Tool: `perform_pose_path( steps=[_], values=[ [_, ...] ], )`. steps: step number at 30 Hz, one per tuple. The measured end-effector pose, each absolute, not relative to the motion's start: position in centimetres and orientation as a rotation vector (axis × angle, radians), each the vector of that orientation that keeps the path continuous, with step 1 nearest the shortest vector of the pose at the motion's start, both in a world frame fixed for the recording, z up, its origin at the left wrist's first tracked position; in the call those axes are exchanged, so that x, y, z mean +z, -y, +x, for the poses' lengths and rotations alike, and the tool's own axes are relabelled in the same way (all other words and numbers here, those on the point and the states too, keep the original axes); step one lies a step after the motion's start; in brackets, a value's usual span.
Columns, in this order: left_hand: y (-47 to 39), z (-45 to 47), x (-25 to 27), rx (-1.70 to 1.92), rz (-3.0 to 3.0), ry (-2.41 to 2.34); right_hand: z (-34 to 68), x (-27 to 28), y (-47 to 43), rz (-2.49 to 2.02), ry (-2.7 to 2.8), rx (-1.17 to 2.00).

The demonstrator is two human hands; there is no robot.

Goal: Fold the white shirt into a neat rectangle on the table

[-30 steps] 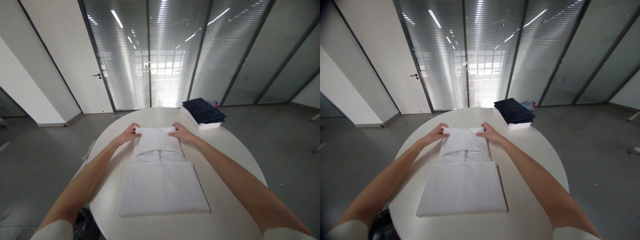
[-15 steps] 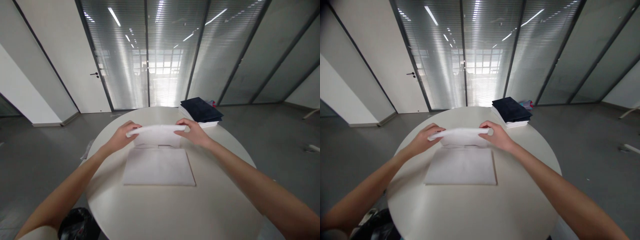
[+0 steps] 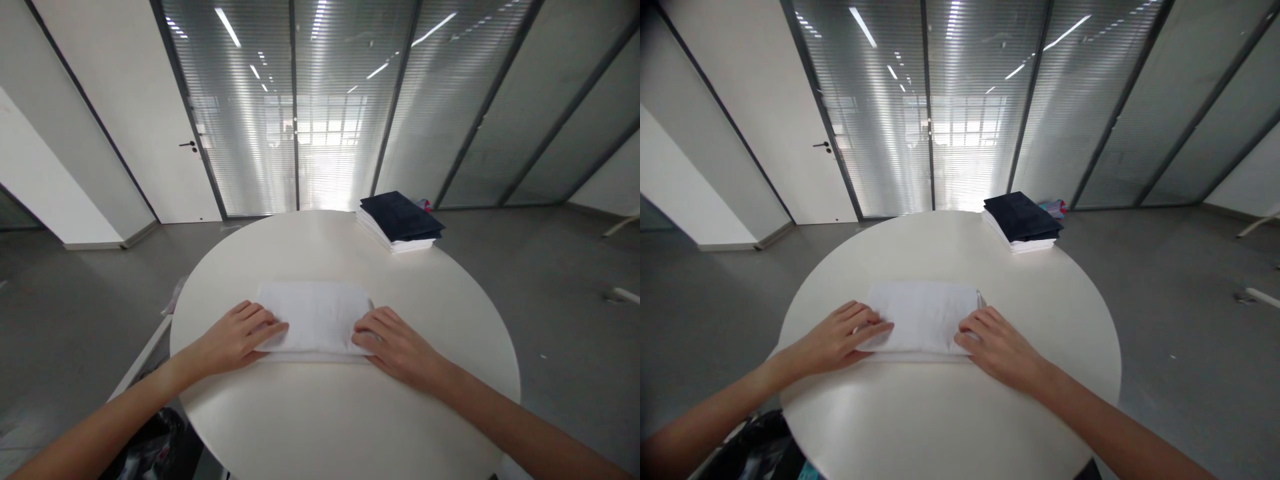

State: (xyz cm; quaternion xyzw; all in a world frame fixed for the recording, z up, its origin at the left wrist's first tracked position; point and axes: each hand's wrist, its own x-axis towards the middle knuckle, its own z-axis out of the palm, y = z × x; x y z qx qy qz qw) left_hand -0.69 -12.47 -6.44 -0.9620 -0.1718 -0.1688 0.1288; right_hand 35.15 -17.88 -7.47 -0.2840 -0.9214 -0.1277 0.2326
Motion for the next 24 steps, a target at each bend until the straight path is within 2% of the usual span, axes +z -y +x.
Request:
perform_pose_path(
  steps=[5, 14, 24],
  values=[
    [12.9, -0.6, -6.7, -0.520, -2.833, 0.548, 35.4, -7.8, 17.8, -0.714, 2.573, -0.462],
    [13.7, -0.4, -8.3, -0.646, -2.800, 0.593, 35.9, -8.7, 17.5, -0.672, 2.589, -0.443],
    [14.2, -0.7, -9.3, -0.638, -2.734, 0.952, 35.3, -9.3, 17.5, -0.899, 2.498, -0.379]
  ],
)
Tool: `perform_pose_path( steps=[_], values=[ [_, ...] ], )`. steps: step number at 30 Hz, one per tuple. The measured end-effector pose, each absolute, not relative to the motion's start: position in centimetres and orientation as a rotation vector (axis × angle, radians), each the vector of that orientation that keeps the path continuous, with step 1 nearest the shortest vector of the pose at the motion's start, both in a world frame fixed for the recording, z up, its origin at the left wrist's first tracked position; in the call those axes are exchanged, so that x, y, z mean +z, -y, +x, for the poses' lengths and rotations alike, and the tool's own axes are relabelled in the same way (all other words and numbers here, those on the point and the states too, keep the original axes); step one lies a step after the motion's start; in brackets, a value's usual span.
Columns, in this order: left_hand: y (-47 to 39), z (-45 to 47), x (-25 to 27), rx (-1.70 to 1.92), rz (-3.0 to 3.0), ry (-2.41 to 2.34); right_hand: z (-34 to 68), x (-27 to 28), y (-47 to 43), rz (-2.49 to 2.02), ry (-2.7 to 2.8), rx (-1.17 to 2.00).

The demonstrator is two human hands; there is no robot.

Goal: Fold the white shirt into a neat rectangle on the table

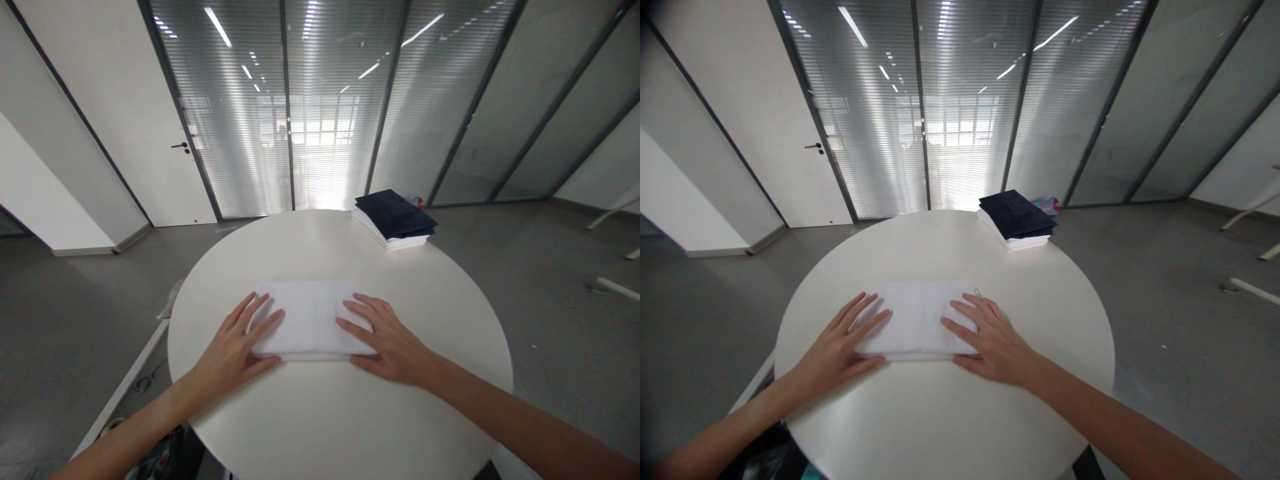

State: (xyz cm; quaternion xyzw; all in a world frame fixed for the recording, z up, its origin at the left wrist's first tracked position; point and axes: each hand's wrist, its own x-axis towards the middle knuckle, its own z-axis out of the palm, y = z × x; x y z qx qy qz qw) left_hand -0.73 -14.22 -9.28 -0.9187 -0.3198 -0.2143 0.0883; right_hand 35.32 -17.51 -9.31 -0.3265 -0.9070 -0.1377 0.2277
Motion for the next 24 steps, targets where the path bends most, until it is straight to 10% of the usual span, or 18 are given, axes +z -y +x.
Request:
perform_pose_path(
  steps=[24],
  values=[
    [13.7, 0.4, -5.6, -1.004, -2.662, 0.651, 33.1, -6.4, 16.9, -0.945, 2.421, -0.190]
  ],
)
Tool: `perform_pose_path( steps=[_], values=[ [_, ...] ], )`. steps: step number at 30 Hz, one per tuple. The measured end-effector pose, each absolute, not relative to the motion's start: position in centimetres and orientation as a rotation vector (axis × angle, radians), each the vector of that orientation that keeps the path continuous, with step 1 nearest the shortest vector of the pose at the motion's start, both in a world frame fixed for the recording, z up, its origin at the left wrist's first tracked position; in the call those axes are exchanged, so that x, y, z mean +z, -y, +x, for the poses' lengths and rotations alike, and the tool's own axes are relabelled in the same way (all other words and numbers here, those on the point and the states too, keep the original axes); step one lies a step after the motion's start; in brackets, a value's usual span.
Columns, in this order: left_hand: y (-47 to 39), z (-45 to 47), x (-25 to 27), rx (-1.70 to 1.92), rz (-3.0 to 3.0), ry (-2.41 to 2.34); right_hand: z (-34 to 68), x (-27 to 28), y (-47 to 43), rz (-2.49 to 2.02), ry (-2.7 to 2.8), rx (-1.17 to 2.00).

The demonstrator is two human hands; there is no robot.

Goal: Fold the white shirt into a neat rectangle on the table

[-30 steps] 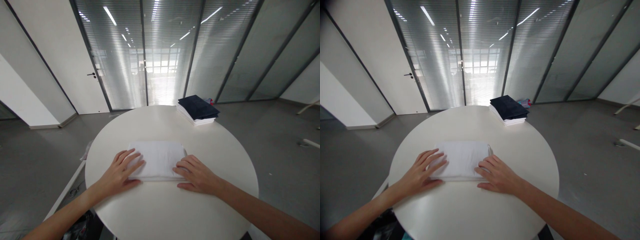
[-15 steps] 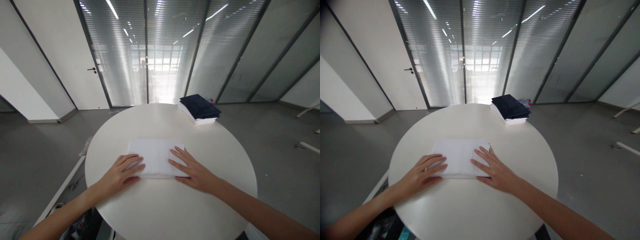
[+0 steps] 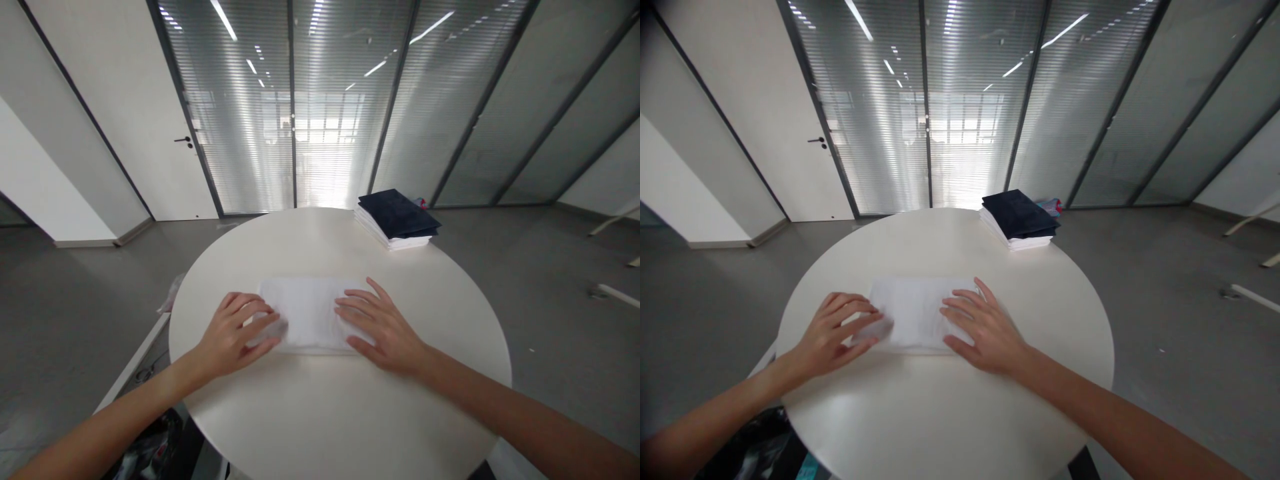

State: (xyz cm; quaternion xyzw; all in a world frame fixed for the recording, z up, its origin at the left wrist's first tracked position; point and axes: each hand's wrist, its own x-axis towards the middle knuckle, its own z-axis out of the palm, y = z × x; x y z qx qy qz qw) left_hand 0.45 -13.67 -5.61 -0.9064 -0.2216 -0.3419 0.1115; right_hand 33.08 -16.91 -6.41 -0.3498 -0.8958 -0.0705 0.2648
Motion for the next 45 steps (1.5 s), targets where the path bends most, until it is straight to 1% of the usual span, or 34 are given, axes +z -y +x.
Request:
perform_pose_path(
  steps=[2, 5, 8, 10, 12, 16, 22, 27, 29, 32, 35, 40, 42, 45],
  values=[
    [12.6, 1.9, -3.9, -0.998, -2.646, 0.764, 30.8, -4.8, 15.6, -1.093, 2.347, -0.083],
    [10.7, 4.5, -3.0, -0.802, -2.742, 0.898, 27.1, -3.9, 13.1, -1.320, 2.296, 0.104],
    [9.4, 6.0, -4.7, -0.489, -2.859, 0.954, 25.2, -5.4, 11.6, -1.497, 2.323, 0.198],
    [9.2, 6.3, -6.7, -0.344, -2.897, 1.001, 25.2, -6.9, 11.5, -1.549, 2.380, 0.155],
    [9.2, 6.1, -8.5, -0.295, -2.910, 1.042, 25.6, -8.3, 11.8, -1.540, 2.422, 0.067],
    [9.6, 5.9, -10.1, -0.293, -2.921, 1.091, 26.1, -9.5, 12.2, -1.510, 2.432, 0.001],
    [9.6, 6.0, -9.8, -0.282, -2.928, 1.070, 26.7, -9.3, 11.6, -1.481, 2.464, 0.046],
    [9.3, 5.8, -10.1, -0.312, -2.918, 1.032, 27.3, -8.9, 11.4, -1.473, 2.511, 0.021],
    [9.4, 5.5, -9.5, -0.359, -2.925, 0.971, 27.9, -8.3, 11.0, -1.448, 2.525, 0.056],
    [10.3, 5.1, -7.8, -0.434, -2.940, 0.736, 29.7, -6.7, 9.9, -1.491, 2.503, 0.130],
    [12.1, 4.8, -6.2, -0.449, -2.897, 0.509, 32.3, -5.2, 8.5, -1.609, 2.491, 0.286],
    [14.2, 4.5, -5.7, -0.331, -2.744, 0.250, 35.0, -4.8, 6.9, -1.537, 2.459, 0.806],
    [14.1, 4.4, -5.8, -0.330, -2.678, 0.198, 35.5, -5.2, 6.8, -1.509, 2.396, 0.881],
    [12.8, 4.5, -5.1, -0.433, -2.557, 0.145, 36.4, -5.1, 7.4, -1.524, 2.221, 0.941]
  ],
)
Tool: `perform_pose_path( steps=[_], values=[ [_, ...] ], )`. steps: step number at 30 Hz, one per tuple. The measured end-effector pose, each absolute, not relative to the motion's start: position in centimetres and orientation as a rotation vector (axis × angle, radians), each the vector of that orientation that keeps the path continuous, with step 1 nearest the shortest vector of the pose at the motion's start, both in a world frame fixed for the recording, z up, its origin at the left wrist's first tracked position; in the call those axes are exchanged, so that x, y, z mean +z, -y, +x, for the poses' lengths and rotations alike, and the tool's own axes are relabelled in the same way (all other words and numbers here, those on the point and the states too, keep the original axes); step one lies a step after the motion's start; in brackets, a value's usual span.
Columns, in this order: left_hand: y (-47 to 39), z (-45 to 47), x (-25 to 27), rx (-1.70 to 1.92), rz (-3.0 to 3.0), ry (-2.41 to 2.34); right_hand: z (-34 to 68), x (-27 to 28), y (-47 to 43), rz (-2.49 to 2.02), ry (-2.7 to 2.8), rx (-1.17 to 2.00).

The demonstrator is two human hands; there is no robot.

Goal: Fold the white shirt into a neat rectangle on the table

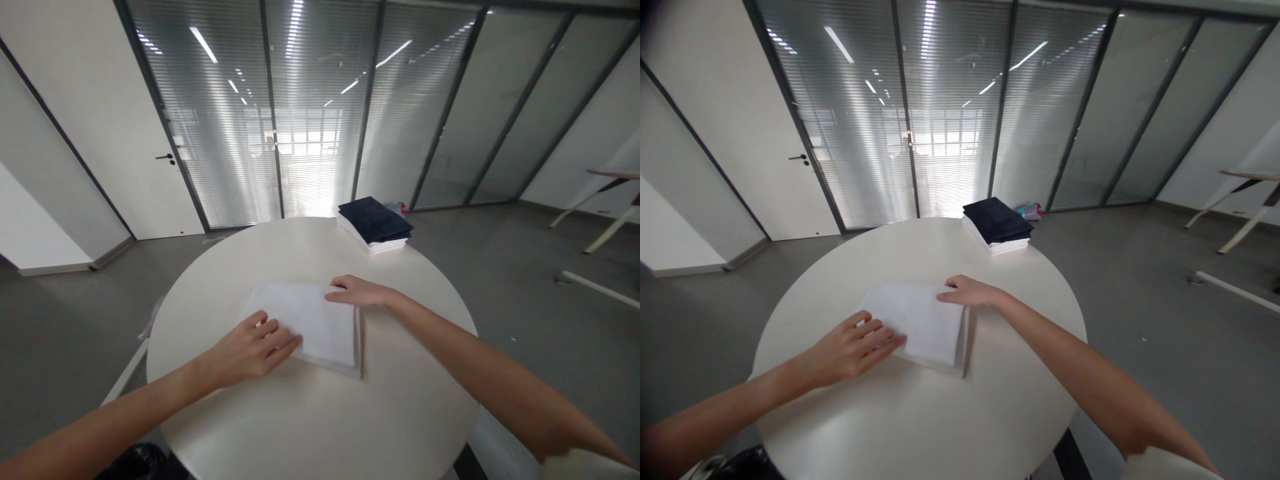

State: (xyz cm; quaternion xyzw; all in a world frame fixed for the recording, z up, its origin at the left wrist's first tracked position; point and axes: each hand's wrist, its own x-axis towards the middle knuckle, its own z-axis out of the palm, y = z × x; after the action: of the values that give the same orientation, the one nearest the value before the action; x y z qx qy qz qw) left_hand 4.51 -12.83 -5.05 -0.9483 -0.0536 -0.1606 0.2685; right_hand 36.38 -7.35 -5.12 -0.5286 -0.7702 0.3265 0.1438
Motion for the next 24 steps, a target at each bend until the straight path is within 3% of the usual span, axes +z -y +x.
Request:
perform_pose_path(
  steps=[4, 10, 16, 24],
  values=[
    [9.2, 6.8, -2.3, -0.649, -2.391, 0.224, 38.9, -2.4, 8.7, -1.562, 1.862, 0.954],
    [-0.2, 18.1, 3.3, -1.127, -2.404, 0.666, 46.2, 3.8, 6.4, -1.493, 1.367, 0.462],
    [-10.4, 32.1, 5.6, -1.907, -2.642, 1.025, 54.0, 5.9, -0.4, -1.506, 1.146, 0.085],
    [-15.8, 38.2, 0.6, -1.784, -2.864, 1.276, 58.2, 0.2, -6.0, -1.998, 1.213, 0.090]
  ],
)
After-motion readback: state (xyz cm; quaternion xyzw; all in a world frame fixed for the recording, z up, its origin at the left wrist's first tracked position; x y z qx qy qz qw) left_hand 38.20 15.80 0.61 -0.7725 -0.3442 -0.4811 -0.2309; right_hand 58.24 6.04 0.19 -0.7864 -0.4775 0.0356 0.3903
